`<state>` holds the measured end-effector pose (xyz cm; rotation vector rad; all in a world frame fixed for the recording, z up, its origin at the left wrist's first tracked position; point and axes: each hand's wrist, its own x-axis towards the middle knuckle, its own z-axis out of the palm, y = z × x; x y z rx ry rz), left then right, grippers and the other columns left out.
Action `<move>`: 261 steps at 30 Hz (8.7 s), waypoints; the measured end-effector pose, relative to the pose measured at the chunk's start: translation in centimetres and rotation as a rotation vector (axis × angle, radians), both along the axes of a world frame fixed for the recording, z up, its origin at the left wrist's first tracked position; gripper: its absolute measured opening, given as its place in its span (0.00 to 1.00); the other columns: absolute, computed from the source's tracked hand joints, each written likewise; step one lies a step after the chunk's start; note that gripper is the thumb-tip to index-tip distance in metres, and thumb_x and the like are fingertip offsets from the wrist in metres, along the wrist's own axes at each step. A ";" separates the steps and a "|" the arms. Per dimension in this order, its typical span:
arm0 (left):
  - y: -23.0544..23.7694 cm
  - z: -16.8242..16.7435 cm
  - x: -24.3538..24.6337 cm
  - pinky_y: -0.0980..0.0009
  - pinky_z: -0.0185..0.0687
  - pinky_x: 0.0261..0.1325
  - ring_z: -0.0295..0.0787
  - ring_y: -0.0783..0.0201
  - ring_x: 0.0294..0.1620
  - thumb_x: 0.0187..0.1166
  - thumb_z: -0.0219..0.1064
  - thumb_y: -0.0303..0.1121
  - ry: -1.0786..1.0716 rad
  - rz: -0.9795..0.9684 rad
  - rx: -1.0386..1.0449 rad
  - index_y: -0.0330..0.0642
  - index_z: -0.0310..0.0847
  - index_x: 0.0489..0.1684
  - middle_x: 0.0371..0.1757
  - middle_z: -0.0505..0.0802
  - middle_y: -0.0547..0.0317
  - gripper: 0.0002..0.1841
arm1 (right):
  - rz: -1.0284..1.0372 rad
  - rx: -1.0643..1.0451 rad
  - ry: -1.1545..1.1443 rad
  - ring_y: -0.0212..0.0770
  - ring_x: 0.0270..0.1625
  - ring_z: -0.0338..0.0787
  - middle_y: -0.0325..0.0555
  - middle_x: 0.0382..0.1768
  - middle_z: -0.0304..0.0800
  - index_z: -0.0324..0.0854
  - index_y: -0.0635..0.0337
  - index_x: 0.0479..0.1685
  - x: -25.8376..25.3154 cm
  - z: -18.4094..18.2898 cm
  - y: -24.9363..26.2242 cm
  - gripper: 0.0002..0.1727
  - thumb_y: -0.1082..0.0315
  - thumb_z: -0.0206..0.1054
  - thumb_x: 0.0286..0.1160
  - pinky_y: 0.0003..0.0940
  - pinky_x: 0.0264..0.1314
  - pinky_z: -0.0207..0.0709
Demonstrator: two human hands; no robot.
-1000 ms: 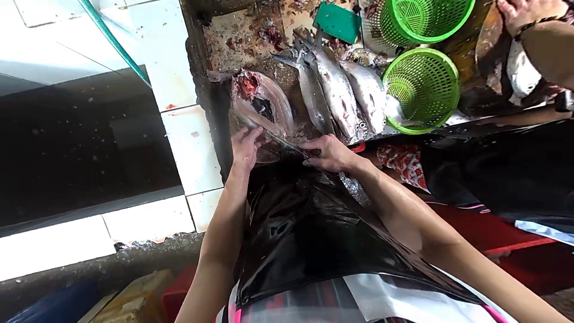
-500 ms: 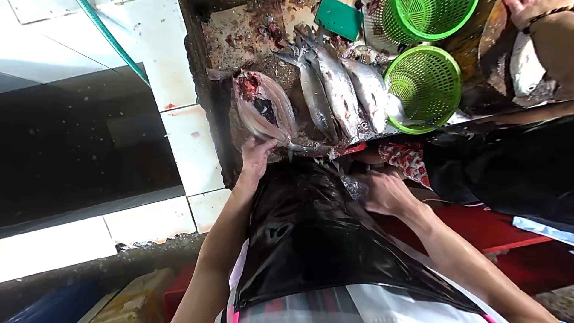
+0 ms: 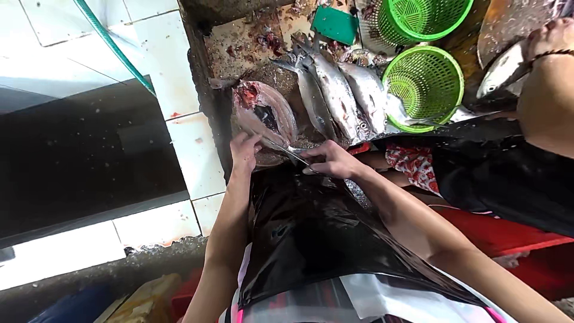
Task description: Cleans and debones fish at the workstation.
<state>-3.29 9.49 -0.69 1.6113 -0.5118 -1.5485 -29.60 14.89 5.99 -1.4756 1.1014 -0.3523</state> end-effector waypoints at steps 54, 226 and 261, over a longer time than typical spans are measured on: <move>-0.2 -0.2 -1.4 0.55 0.92 0.53 0.93 0.55 0.43 0.81 0.64 0.22 0.283 0.154 -0.211 0.33 0.82 0.45 0.42 0.93 0.49 0.03 | -0.065 -0.101 0.172 0.31 0.25 0.85 0.33 0.26 0.90 0.93 0.51 0.54 2.7 -2.1 -0.9 0.23 0.50 0.75 0.62 0.42 0.32 0.82; 0.1 -0.2 1.8 0.57 0.93 0.54 0.93 0.54 0.51 0.49 0.79 0.10 0.008 -0.033 0.025 0.28 0.78 0.62 0.55 0.92 0.41 0.33 | 0.314 -0.164 0.582 0.54 0.49 0.93 0.49 0.45 0.94 0.90 0.53 0.57 3.3 1.4 -2.8 0.20 0.62 0.79 0.64 0.66 0.56 0.83; -2.7 0.1 -0.3 0.60 0.89 0.51 0.89 0.56 0.47 0.84 0.62 0.28 0.407 0.524 0.221 0.35 0.75 0.64 0.51 0.88 0.48 0.14 | -0.374 0.238 -0.632 0.53 0.73 0.85 0.50 0.92 0.56 0.17 0.30 0.96 5.2 0.9 -5.6 0.66 0.57 0.73 0.66 0.52 0.64 0.87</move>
